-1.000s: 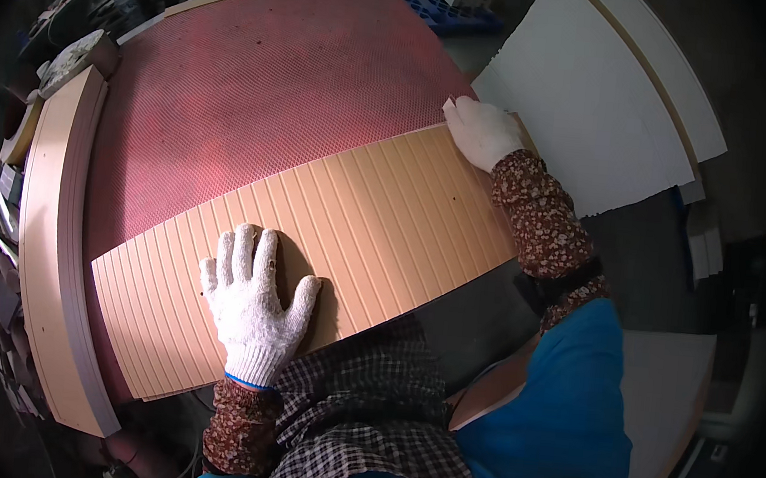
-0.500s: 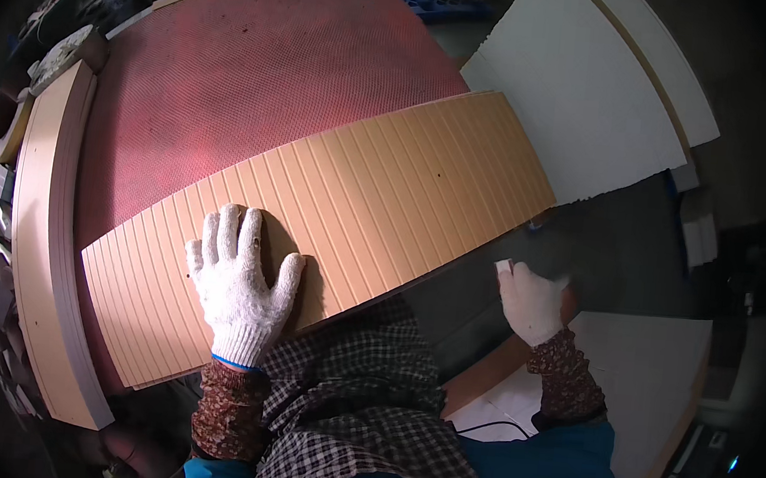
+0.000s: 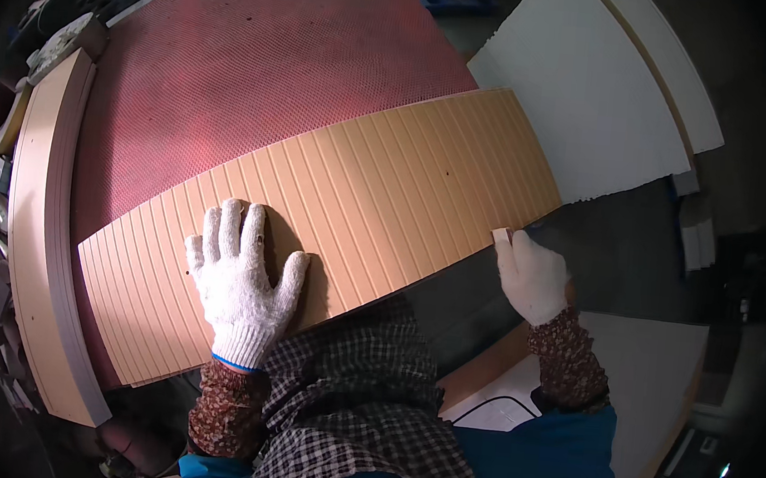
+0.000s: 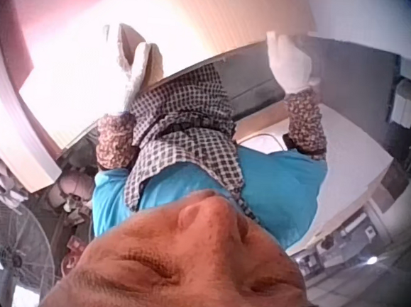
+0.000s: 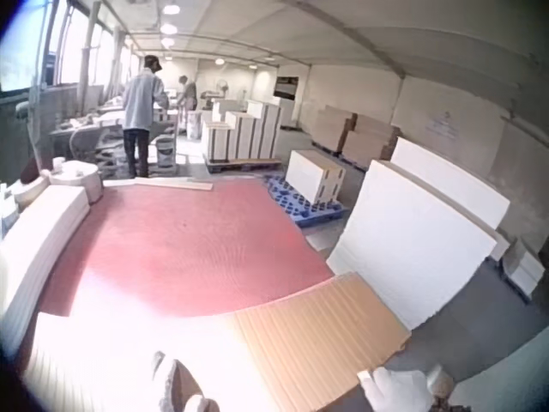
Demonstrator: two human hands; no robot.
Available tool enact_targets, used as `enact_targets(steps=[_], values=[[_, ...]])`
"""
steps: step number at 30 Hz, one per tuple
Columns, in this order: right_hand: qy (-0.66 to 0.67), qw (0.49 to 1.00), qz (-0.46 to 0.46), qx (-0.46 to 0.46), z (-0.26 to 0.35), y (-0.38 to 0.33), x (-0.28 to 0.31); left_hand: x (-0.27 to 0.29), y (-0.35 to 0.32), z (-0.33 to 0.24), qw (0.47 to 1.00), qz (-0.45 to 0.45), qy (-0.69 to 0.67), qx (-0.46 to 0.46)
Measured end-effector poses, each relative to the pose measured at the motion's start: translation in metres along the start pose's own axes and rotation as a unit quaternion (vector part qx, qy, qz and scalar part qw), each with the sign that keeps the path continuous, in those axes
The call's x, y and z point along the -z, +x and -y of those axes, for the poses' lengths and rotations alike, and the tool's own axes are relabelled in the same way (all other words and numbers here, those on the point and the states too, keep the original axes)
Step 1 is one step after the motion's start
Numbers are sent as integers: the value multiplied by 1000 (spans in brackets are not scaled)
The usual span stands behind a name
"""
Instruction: Sand the edges and surfaces of wooden furniture panels using a manual sanding block.
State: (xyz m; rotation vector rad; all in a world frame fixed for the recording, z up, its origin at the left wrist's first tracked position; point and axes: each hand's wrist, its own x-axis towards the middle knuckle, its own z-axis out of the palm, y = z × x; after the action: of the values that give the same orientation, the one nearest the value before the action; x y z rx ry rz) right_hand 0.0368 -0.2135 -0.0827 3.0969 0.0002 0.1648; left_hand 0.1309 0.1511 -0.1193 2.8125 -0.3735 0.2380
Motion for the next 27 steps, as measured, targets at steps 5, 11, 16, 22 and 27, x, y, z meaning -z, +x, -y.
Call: enact_targets(steps=[5, 11, 16, 22, 27], values=[[20, 999, 19, -26, -1, 82, -14, 3, 0, -2, 999, -21, 16, -18], [53, 990, 101, -79, 10, 217, -19, 4, 1, -1, 1000, 0, -5, -7], [48, 989, 124, -70, 19, 246, -13, 4, 2, -2, 999, -30, -11, -20], [34, 991, 101, -86, 1, 141, -18, 3, 2, 0, 998, -55, -8, -32], [34, 997, 45, -58, -7, 11, -6, 0, 0, 0, 998, -57, 1, -31]])
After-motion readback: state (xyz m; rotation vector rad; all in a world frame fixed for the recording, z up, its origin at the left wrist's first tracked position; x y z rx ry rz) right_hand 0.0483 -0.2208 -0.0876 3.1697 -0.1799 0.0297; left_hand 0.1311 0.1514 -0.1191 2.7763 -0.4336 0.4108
